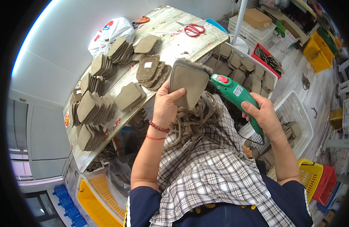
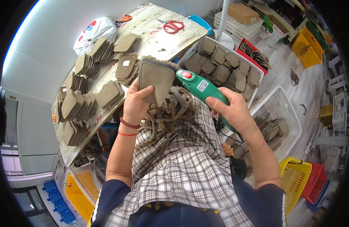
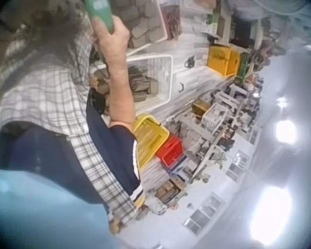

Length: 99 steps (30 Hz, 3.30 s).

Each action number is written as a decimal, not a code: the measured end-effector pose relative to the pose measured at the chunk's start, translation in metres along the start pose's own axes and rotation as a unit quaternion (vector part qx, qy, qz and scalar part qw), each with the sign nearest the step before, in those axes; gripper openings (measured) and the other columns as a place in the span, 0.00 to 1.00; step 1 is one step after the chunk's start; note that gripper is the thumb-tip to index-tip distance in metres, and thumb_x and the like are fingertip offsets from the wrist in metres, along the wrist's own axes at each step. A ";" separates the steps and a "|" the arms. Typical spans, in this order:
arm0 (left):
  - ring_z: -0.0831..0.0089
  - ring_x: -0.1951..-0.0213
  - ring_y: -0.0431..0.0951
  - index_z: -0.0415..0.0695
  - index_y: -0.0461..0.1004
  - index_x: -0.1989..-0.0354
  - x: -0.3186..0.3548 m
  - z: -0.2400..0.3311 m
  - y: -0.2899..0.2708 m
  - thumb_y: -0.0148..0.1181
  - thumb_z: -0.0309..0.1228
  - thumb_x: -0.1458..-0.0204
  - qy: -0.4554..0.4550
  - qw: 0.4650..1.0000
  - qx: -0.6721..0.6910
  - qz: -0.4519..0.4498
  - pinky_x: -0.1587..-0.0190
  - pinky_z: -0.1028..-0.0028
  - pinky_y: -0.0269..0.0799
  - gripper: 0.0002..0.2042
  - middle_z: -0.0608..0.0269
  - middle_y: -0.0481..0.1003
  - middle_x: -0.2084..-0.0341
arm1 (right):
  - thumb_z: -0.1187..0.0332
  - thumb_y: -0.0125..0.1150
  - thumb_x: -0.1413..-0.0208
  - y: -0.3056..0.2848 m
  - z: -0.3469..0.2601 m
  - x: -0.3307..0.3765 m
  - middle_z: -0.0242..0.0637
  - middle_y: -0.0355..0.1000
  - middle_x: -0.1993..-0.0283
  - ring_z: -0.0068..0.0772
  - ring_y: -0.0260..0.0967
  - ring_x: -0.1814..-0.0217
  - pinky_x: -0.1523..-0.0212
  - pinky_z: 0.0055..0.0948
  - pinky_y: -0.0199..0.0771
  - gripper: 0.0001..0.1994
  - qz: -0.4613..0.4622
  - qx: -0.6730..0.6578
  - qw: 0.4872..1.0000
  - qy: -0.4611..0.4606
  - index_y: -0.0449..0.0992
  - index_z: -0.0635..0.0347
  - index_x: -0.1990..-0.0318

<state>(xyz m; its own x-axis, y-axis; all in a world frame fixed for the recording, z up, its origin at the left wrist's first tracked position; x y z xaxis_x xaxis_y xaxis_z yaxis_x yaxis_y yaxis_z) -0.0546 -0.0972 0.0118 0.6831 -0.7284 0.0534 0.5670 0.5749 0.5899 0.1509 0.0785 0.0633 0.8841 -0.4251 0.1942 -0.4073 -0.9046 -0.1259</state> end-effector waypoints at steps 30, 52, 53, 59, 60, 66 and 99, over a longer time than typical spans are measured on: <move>0.79 0.68 0.75 0.39 0.73 0.62 0.017 0.026 -0.040 0.66 0.19 0.57 -0.099 0.963 -0.237 0.077 0.62 0.79 0.71 0.13 0.66 0.76 0.70 | 0.54 0.64 0.47 0.009 0.017 -0.008 0.29 0.68 0.76 0.17 0.65 0.75 0.74 0.20 0.66 0.19 -0.095 0.056 0.992 0.068 0.73 0.64 0.64; 0.81 0.64 0.77 0.37 0.71 0.47 0.024 0.021 -0.005 0.66 0.16 0.59 -0.150 0.924 -0.347 -0.054 0.59 0.80 0.73 0.26 0.63 0.77 0.60 | 0.60 0.66 0.47 0.036 0.017 -0.015 0.27 0.68 0.77 0.14 0.63 0.77 0.75 0.18 0.64 0.15 -0.153 0.051 0.985 0.057 0.75 0.65 0.61; 0.81 0.63 0.76 0.37 0.68 0.44 0.024 0.020 -0.003 0.66 0.16 0.60 -0.142 0.922 -0.355 -0.063 0.57 0.80 0.73 0.29 0.62 0.75 0.56 | 0.60 0.66 0.47 0.037 0.017 -0.016 0.27 0.68 0.77 0.15 0.63 0.77 0.75 0.18 0.64 0.15 -0.156 0.044 0.985 0.056 0.75 0.65 0.61; 0.78 0.58 0.75 0.38 0.57 0.35 0.019 0.012 -0.011 0.65 0.14 0.60 -0.121 0.906 -0.396 -0.090 0.54 0.79 0.71 0.39 0.56 0.69 0.47 | 0.62 0.65 0.46 0.048 0.018 -0.030 0.27 0.67 0.78 0.16 0.62 0.77 0.76 0.19 0.63 0.14 -0.188 0.020 0.981 0.045 0.75 0.66 0.63; 0.77 0.58 0.75 0.38 0.56 0.35 0.020 0.012 -0.015 0.65 0.14 0.59 -0.158 0.916 -0.360 -0.072 0.53 0.78 0.72 0.39 0.55 0.70 0.48 | 0.62 0.65 0.46 0.049 0.021 -0.032 0.27 0.67 0.78 0.16 0.62 0.78 0.76 0.19 0.62 0.14 -0.192 0.012 0.980 0.042 0.75 0.66 0.63; 0.72 0.59 0.77 0.33 0.58 0.38 0.028 0.021 -0.059 0.63 0.15 0.55 -0.113 0.986 -0.090 0.089 0.55 0.73 0.75 0.33 0.54 0.74 0.57 | 0.55 0.62 0.44 0.042 0.042 -0.031 0.29 0.69 0.74 0.17 0.66 0.73 0.73 0.19 0.67 0.19 -0.089 -0.046 0.994 0.047 0.75 0.66 0.62; 0.64 0.50 0.74 0.39 0.68 0.50 0.056 0.007 -0.079 0.56 0.30 0.42 0.052 0.974 0.154 0.158 0.45 0.62 0.70 0.14 0.57 0.74 0.53 | 0.59 0.62 0.44 0.054 0.037 -0.003 0.29 0.69 0.76 0.16 0.65 0.75 0.73 0.20 0.67 0.16 -0.024 -0.013 0.999 0.036 0.74 0.65 0.62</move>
<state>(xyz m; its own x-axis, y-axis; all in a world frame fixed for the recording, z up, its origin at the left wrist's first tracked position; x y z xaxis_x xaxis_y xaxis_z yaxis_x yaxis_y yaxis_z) -0.0646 -0.1860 -0.0258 0.8531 -0.4820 0.1998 0.1661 0.6138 0.7718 0.1354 0.0324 0.0198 0.8841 -0.3821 0.2690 -0.3717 -0.9239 -0.0906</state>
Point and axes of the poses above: each hand's wrist, its own x-axis away from the middle knuckle, its own y-axis out of the palm, z = x × y, the point moved 5 cm from there along -x, towards the middle knuckle
